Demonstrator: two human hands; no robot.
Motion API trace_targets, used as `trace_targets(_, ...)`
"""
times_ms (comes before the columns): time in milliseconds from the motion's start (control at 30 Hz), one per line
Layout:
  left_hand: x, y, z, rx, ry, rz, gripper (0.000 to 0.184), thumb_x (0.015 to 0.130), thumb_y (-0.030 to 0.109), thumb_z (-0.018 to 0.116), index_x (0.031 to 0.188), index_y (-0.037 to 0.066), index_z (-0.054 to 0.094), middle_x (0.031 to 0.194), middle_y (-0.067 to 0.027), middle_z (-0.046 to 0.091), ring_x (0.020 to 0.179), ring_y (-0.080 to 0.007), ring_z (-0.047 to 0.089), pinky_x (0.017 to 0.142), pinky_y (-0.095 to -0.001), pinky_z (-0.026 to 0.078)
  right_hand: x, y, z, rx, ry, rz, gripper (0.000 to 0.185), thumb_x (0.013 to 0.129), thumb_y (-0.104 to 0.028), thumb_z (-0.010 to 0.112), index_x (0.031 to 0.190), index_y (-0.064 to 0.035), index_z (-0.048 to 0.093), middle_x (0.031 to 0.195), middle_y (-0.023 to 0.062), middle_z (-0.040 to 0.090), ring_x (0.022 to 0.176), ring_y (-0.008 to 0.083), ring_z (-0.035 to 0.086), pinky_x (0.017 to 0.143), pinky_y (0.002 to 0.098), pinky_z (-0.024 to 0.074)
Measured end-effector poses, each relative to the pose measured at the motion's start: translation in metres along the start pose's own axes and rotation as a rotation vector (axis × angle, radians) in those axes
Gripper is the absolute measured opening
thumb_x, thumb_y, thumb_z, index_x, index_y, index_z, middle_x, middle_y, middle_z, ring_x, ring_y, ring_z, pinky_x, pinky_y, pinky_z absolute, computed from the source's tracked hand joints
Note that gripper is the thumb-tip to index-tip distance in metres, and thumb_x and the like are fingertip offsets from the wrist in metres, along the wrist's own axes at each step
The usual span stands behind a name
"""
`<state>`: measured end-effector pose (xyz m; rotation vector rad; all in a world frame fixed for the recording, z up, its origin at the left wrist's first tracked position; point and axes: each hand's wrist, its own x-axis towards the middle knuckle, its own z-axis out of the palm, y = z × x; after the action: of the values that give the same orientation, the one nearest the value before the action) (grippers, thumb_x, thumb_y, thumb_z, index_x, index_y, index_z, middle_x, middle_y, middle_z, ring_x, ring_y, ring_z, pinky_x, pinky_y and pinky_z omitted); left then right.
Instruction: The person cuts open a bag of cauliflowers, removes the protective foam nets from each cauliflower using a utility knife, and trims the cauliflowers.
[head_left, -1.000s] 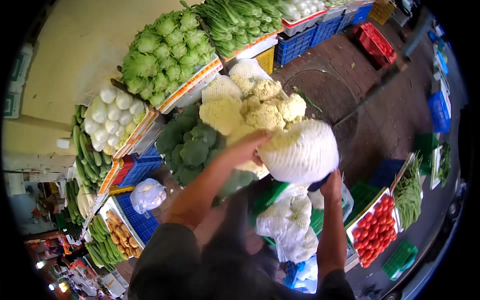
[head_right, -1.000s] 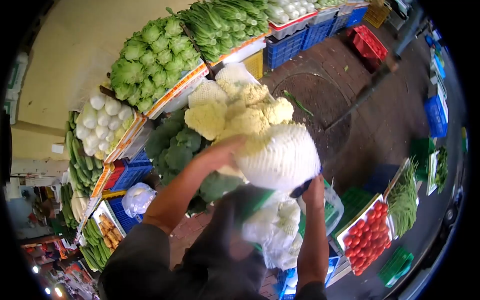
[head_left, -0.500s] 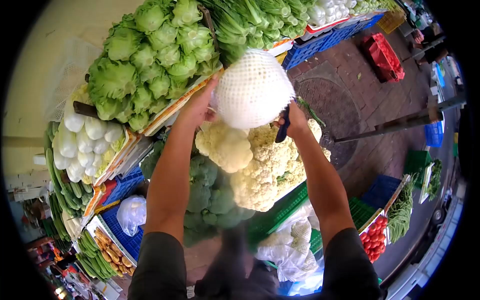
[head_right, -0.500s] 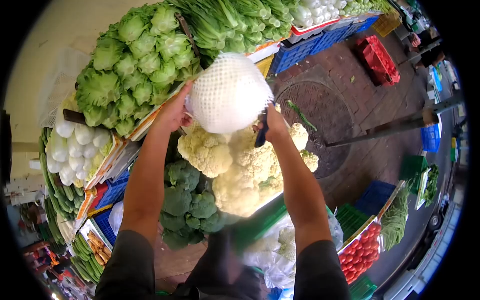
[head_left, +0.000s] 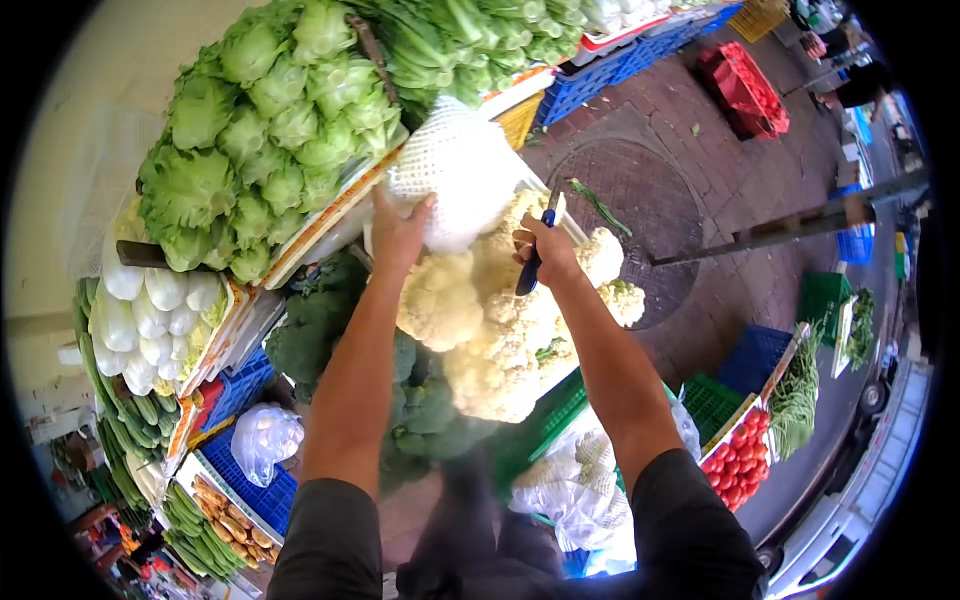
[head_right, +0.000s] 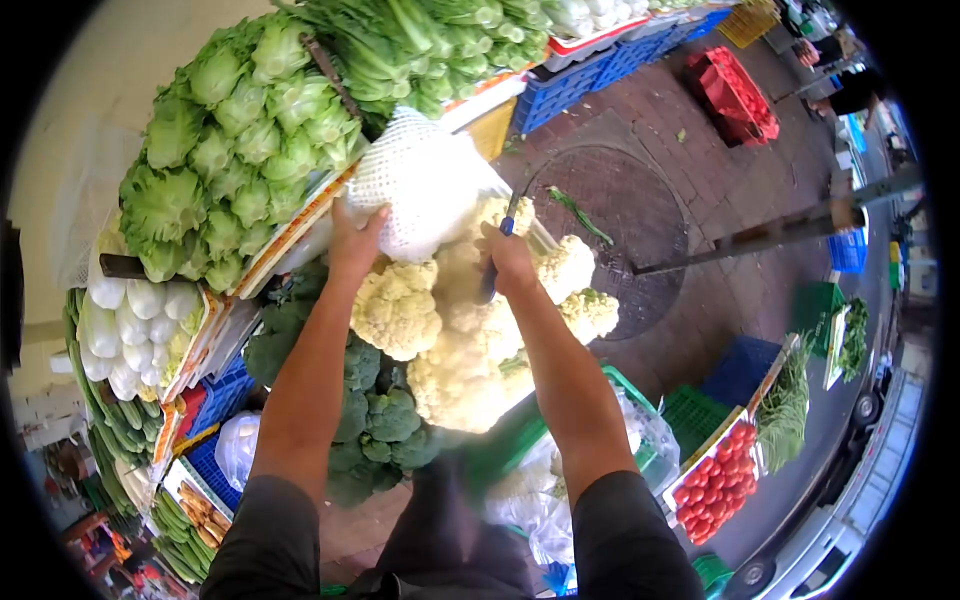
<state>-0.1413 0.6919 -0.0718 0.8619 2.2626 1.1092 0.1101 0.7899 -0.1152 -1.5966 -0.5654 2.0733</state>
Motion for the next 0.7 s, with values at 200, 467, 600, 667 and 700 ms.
trace_targets(200,-0.068,0.059,-0.02,-0.059,-0.004,0.103,0.083,0.096,0.036,0.072,0.155,-0.006,0.03,0.147,-0.0292,0.051,0.135,-0.0369,0.052,0.112,-0.0401,0.041,-0.15,0.042,-0.087,0.072,-0.073,-0.034,0.029,0.098,-0.017,0.064,0.122,-0.0003,0.063,0.095,0.0137,0.071,0.057,0.0159,0.054,0.059,0.0351,0.053)
trace_targets(467,-0.339,0.071,0.037,0.039,-0.696,-0.073,0.044,0.101,0.018,0.066,0.136,-0.006,0.055,0.127,-0.013,0.066,0.113,-0.0187,0.064,0.099,-0.03,0.05,-0.367,0.233,-0.266,-0.159,0.127,0.091,0.04,0.094,-0.032,0.067,0.115,0.002,0.068,0.092,0.009,0.071,0.063,0.0144,0.062,0.061,0.0299,0.0525)
trace_targets(600,-0.495,0.004,0.105,0.075,-1.115,-0.092,0.044,0.093,0.024,0.076,0.126,-0.002,0.063,0.111,-0.0166,0.074,0.096,-0.0189,0.071,0.086,-0.0313,0.056,-0.441,0.3,-0.351,-0.186,0.328,0.282,0.038,0.093,-0.029,0.069,0.123,-0.0049,0.069,0.094,0.0093,0.072,0.071,0.0175,0.066,0.064,0.0328,0.0545)
trace_targets(667,-0.549,-0.017,0.133,0.161,-1.248,-0.056,0.045,0.094,0.028,0.074,0.124,-0.004,0.063,0.114,-0.0205,0.073,0.1,-0.0245,0.073,0.087,-0.0336,0.056,-0.445,0.378,-0.411,-0.353,0.417,0.041,0.039,0.091,-0.029,0.069,0.122,-0.0041,0.069,0.089,0.0123,0.072,0.073,0.0201,0.067,0.069,0.035,0.0546)
trace_targets(700,-0.575,-0.046,0.152,0.19,-1.257,-0.082,0.047,0.093,0.03,0.074,0.125,-0.003,0.063,0.116,-0.0219,0.072,0.104,-0.0287,0.072,0.09,-0.0353,0.055,-0.449,0.396,-0.429,-0.378,0.488,0.032,0.04,0.09,-0.029,0.069,0.121,-0.0035,0.07,0.086,0.0139,0.072,0.074,0.0216,0.068,0.071,0.0362,0.0546)
